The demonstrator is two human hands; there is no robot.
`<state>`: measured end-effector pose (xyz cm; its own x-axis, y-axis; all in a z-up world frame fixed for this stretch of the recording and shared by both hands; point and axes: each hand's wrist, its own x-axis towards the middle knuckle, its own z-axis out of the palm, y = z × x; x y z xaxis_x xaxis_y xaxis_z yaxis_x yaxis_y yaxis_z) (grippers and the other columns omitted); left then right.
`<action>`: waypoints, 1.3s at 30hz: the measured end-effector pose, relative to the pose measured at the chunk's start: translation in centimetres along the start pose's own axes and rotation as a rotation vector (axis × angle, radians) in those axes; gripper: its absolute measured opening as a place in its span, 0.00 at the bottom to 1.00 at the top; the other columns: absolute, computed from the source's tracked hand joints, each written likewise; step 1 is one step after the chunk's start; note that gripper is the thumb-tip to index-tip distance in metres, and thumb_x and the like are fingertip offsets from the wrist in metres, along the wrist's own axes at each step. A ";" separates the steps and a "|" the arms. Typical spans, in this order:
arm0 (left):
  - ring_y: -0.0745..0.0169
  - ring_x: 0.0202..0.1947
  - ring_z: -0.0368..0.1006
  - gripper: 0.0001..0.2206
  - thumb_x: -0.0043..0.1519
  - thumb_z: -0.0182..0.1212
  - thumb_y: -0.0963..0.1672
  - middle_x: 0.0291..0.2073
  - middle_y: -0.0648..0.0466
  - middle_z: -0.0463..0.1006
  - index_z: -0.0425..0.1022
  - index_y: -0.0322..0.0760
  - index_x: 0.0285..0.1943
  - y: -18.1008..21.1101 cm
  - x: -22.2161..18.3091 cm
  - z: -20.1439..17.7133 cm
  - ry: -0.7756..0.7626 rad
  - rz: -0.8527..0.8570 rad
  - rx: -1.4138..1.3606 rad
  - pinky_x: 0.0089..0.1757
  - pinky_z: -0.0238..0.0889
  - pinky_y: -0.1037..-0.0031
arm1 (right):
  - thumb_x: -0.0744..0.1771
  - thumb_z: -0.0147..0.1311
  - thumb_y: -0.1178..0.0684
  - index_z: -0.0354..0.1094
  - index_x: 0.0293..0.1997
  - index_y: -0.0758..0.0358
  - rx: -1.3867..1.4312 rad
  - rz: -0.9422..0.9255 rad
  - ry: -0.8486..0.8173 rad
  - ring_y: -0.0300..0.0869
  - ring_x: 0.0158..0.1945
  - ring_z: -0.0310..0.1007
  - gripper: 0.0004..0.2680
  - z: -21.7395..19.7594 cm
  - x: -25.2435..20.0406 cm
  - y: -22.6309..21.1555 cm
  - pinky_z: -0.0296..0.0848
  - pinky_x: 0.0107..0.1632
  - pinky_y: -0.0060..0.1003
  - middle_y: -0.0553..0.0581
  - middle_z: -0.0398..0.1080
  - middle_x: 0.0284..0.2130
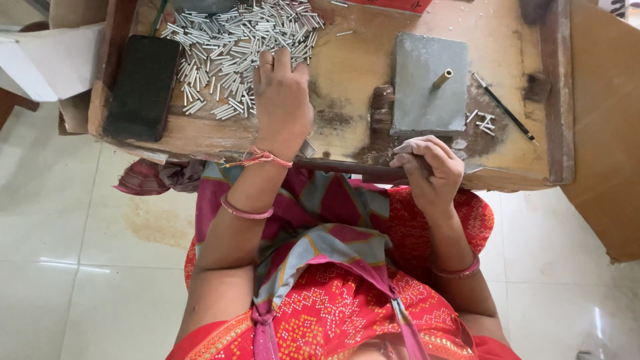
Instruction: Manually assembling white components onto small metal pins using a dedicated workbench jig.
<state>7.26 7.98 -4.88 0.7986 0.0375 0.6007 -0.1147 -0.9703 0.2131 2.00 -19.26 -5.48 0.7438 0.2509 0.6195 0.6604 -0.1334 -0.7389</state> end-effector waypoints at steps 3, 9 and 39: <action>0.38 0.60 0.63 0.08 0.51 0.61 0.35 0.49 0.45 0.70 0.77 0.33 0.39 -0.2 -0.1 -0.2 -0.006 0.041 0.013 0.55 0.60 0.57 | 0.68 0.55 0.71 0.70 0.44 0.76 0.020 0.021 -0.001 0.38 0.38 0.77 0.03 0.0 -0.2 0.0 0.77 0.43 0.29 0.60 0.72 0.39; 0.40 0.54 0.64 0.10 0.54 0.57 0.33 0.46 0.44 0.69 0.72 0.33 0.42 1.4 -1.5 -2.5 0.023 0.050 -0.285 0.56 0.61 0.57 | 0.67 0.55 0.71 0.70 0.43 0.75 -0.098 -0.029 0.009 0.38 0.36 0.75 0.04 0.2 -0.4 0.0 0.76 0.41 0.29 0.59 0.72 0.38; 0.42 0.48 0.72 0.15 0.55 0.64 0.37 0.46 0.44 0.72 0.72 0.26 0.51 11.2 -6.1 -5.3 0.227 0.547 -0.779 0.50 0.71 0.59 | 0.71 0.48 0.64 0.66 0.54 0.73 1.100 0.572 0.033 0.43 0.42 0.76 0.06 -1.1 -2.8 -3.4 0.78 0.46 0.36 0.62 0.72 0.43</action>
<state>-2.07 -1.86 -2.03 0.3956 -0.2466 0.8847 -0.8588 -0.4409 0.2611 -2.23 -20.57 -4.43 0.9093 0.3954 0.1298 -0.1849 0.6633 -0.7251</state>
